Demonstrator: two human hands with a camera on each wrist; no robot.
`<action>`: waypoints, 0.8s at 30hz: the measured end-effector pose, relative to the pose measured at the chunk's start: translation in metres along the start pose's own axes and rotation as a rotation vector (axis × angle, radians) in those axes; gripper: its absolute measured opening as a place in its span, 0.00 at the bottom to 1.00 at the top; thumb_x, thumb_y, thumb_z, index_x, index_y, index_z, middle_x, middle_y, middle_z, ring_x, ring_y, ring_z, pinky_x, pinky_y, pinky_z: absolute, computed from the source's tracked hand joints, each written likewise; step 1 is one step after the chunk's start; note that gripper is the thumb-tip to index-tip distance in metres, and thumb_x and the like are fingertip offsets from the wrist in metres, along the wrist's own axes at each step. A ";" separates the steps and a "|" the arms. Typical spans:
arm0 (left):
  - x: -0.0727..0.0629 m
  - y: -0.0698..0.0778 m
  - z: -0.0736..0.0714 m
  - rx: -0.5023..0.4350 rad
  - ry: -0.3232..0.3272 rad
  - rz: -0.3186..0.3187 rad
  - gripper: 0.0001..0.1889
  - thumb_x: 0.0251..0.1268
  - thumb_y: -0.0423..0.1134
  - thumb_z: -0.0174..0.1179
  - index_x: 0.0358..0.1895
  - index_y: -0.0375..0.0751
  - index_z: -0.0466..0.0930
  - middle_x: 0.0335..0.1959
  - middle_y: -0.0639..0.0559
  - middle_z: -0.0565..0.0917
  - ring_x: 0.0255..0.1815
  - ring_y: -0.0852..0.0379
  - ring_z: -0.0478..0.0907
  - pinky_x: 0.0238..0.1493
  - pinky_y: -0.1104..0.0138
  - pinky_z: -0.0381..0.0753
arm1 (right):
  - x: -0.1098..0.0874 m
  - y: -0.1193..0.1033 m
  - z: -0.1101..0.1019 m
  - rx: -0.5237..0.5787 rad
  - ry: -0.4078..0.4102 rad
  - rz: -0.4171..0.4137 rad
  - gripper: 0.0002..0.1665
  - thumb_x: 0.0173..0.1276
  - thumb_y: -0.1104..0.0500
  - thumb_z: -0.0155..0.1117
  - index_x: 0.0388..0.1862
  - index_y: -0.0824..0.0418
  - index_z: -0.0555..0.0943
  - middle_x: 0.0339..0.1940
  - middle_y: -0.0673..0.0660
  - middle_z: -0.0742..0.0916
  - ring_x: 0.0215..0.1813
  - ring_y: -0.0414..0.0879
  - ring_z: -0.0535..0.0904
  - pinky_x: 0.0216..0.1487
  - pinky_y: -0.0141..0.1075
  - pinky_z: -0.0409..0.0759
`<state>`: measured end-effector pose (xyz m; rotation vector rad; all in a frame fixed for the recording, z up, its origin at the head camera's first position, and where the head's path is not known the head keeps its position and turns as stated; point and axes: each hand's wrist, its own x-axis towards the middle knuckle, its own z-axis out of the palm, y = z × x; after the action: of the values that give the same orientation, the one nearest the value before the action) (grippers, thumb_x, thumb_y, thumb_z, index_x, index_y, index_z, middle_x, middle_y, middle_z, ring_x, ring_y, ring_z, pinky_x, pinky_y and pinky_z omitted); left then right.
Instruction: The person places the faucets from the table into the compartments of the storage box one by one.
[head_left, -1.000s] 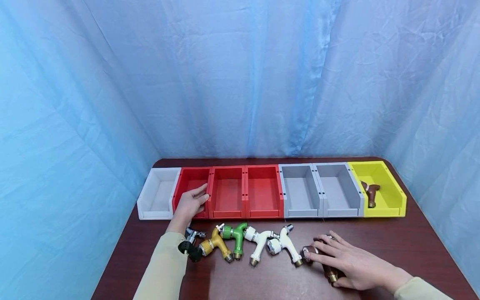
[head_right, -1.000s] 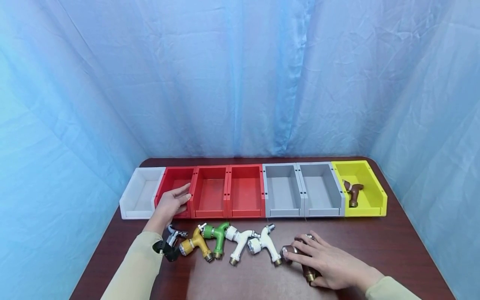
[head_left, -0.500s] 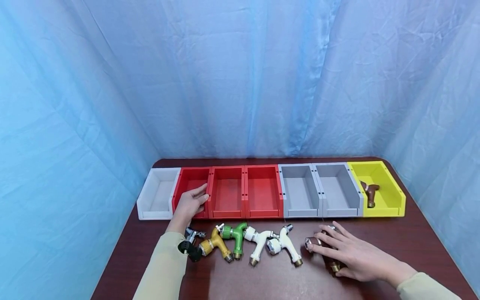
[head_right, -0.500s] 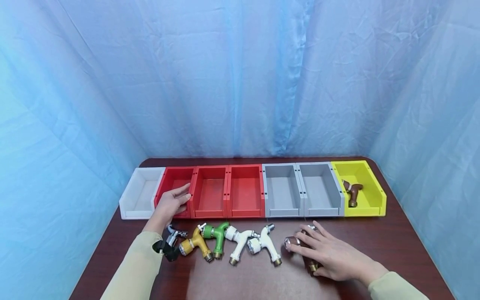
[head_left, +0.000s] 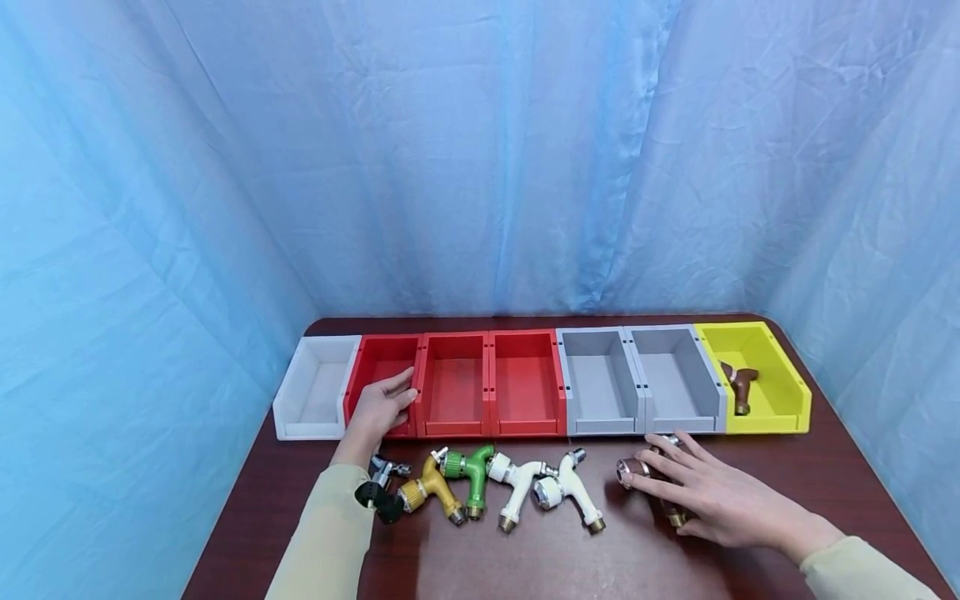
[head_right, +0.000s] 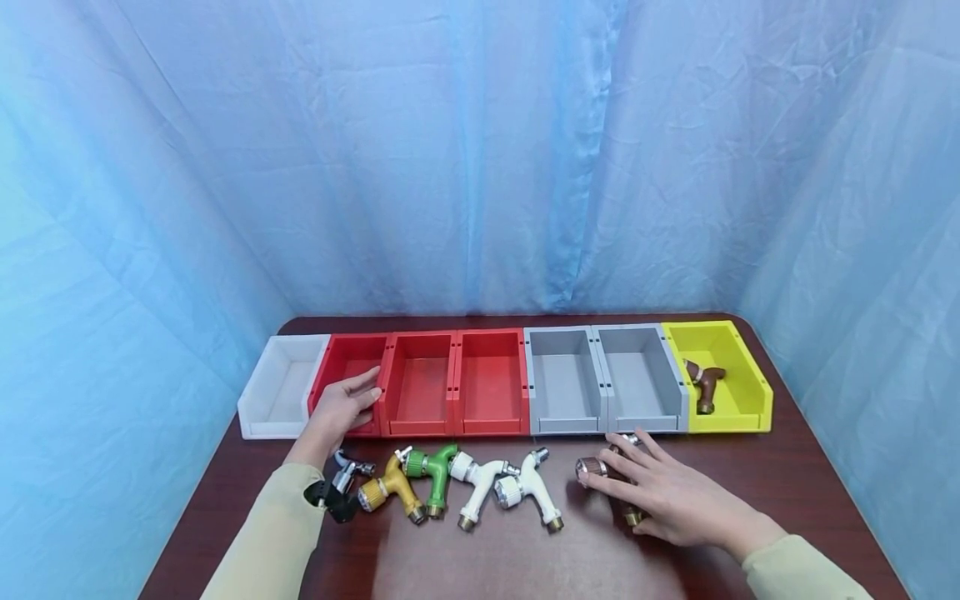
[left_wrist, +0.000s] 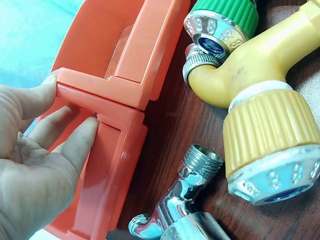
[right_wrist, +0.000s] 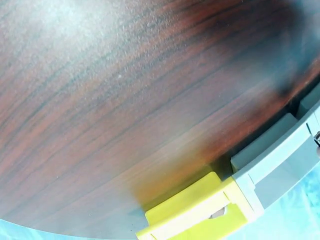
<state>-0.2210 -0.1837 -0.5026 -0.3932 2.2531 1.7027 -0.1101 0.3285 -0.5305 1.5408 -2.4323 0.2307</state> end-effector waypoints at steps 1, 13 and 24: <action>0.000 0.000 0.000 0.000 0.001 0.000 0.30 0.75 0.42 0.61 0.78 0.60 0.67 0.75 0.47 0.72 0.73 0.41 0.71 0.63 0.49 0.79 | 0.000 0.001 -0.001 -0.001 0.000 0.001 0.62 0.36 0.47 0.84 0.76 0.55 0.71 0.77 0.63 0.72 0.75 0.68 0.66 0.84 0.53 0.35; -0.002 0.001 0.000 0.008 0.007 -0.002 0.30 0.75 0.42 0.61 0.77 0.60 0.67 0.74 0.47 0.73 0.72 0.40 0.72 0.63 0.50 0.79 | 0.001 0.010 -0.015 -0.061 -0.085 0.103 0.64 0.41 0.49 0.86 0.80 0.50 0.67 0.77 0.61 0.72 0.78 0.66 0.62 0.84 0.54 0.36; 0.001 0.002 0.000 0.056 0.019 0.002 0.30 0.74 0.42 0.62 0.77 0.56 0.68 0.73 0.45 0.74 0.71 0.39 0.73 0.62 0.49 0.80 | 0.005 0.023 -0.029 -0.117 -0.038 0.098 0.66 0.36 0.49 0.88 0.78 0.51 0.69 0.74 0.63 0.75 0.82 0.61 0.56 0.84 0.55 0.37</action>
<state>-0.2224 -0.1833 -0.5009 -0.3961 2.3097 1.6401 -0.1296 0.3419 -0.5015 1.3909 -2.5055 0.0770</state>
